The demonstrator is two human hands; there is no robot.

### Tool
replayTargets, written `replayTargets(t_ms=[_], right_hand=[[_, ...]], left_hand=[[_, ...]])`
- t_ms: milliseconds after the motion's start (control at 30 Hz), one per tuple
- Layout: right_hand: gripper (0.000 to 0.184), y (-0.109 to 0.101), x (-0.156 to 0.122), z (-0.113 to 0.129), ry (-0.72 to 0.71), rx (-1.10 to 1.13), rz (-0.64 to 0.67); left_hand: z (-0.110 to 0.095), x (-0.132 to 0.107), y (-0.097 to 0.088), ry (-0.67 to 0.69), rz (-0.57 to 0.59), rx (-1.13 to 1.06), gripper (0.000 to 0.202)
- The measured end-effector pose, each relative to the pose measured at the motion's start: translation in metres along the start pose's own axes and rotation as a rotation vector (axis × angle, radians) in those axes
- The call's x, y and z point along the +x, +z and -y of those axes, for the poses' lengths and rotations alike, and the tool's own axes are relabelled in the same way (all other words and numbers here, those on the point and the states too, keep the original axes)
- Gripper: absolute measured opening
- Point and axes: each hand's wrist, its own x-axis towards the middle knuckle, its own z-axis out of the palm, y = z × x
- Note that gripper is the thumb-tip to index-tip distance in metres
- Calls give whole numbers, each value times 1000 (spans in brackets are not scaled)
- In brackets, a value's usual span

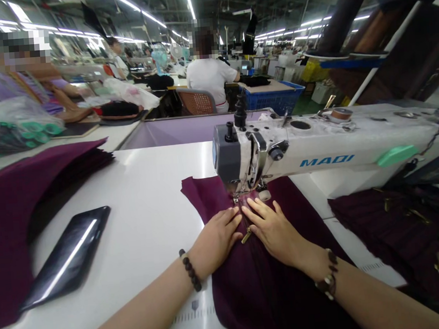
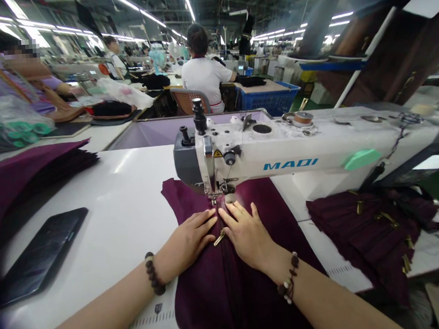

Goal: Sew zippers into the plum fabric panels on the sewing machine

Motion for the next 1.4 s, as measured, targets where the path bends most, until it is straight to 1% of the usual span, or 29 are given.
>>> replayTargets(t_ms=[167,367,600,800,933,1033,1100,1133,1167,1233,1267,1300,1367,1400], right_hand=[[43,1,-1,2,3,-2,-25],[43,2,0,3,3,-8,-48],[43,3,2,1,2,-17,-42],[44,4,6,0,1,2,-57],[42,-3,3,-1,-37,114,-50],[31,-16,-2,-2,-156,281,27],[21,-24,-4,-4,-222,376,78],[17,-27,-4,-5,-235,419,93],[17,-29,-3,-7,-232,466,95],[31,-30,-3,-11,-165,572,47],[35,-29,-5,-12,-111,610,2],[35,-29,-7,-13,-56,631,-46],[29,-29,-20,-11,23,629,-108],[23,-30,-30,-8,27,622,-104]], left_hand=[[-2,1,1,12,12,35,38],[-5,2,5,48,0,104,32],[-4,6,2,87,19,157,33],[-1,9,0,74,40,128,31],[-1,9,2,39,32,33,27],[-2,5,1,1,31,-16,23],[-4,-1,-6,-11,38,-34,20],[-6,-6,-12,-12,58,-61,18],[-9,-12,-20,-7,92,-105,17],[-17,-28,-40,30,209,-237,19],[-21,-38,-49,64,274,-305,24],[-27,-47,-58,106,333,-355,32],[-38,-66,-67,193,381,-357,57],[-44,-75,-67,218,377,-308,66]])
